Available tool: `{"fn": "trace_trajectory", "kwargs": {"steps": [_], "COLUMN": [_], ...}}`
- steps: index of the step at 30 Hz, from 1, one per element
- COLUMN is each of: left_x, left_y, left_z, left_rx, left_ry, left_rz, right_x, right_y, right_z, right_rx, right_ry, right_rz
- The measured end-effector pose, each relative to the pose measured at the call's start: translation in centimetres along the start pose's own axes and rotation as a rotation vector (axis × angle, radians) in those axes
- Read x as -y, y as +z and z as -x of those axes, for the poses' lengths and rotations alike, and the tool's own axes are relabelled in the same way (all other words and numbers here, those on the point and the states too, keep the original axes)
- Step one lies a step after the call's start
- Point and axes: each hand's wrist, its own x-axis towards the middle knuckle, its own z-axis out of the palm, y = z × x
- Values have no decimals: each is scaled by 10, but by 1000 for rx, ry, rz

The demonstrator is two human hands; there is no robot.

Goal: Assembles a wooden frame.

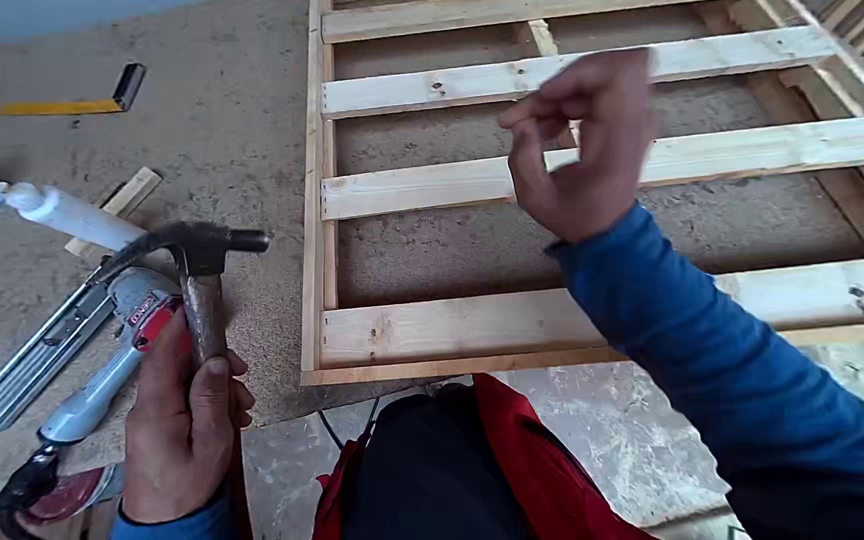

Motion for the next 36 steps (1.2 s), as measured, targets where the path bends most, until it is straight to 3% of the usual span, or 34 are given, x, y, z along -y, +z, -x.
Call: {"fn": "trace_trajectory", "kwargs": {"steps": [3, 6, 8, 11, 14, 17, 20, 24, 26, 27, 29, 31, 33, 36], "left_x": [-10, -14, -30, -51, -34, 5, -13, -50, -35, -20, 8, 0, -20, -31], "left_y": [6, 12, 13, 15, 33, 56, 54, 42, 51, 56, 61, 55, 47, 46], "left_z": [-37, -78, -100, -129, -157, -175, -187, -173, -172, -170, -167, -171, -162, -148], "left_rx": [29, 97, 75, -44, -117, 90, 258, 17, -106, -82, 144, 272, 202, -52], "left_ry": [143, 170, 181, 338, 453, 411, 257, 386, 460, 449, 310, 169, 239, 476], "left_rz": [-205, -309, -309, -293, -426, -666, -673, -490, -500, -575, -714, -666, -590, -542], "right_x": [-101, -142, -145, -145, -144, -141, -141, -140, -140, -140, -140, -137, -139, -140], "right_y": [59, 103, 114, 113, 113, 113, 113, 114, 114, 114, 114, 114, 113, 115], "right_z": [4, 28, 26, 26, 23, 22, 19, 19, 21, 21, 20, 20, 19, 20], "right_rx": [310, 581, 683, 762, 790, 786, 798, 817, 817, 815, 807, 800, 799, 805], "right_ry": [478, 825, 842, 834, 824, 829, 840, 850, 852, 849, 848, 851, 859, 867], "right_rz": [91, 237, 309, 362, 382, 386, 408, 411, 412, 414, 417, 405, 405, 402]}}
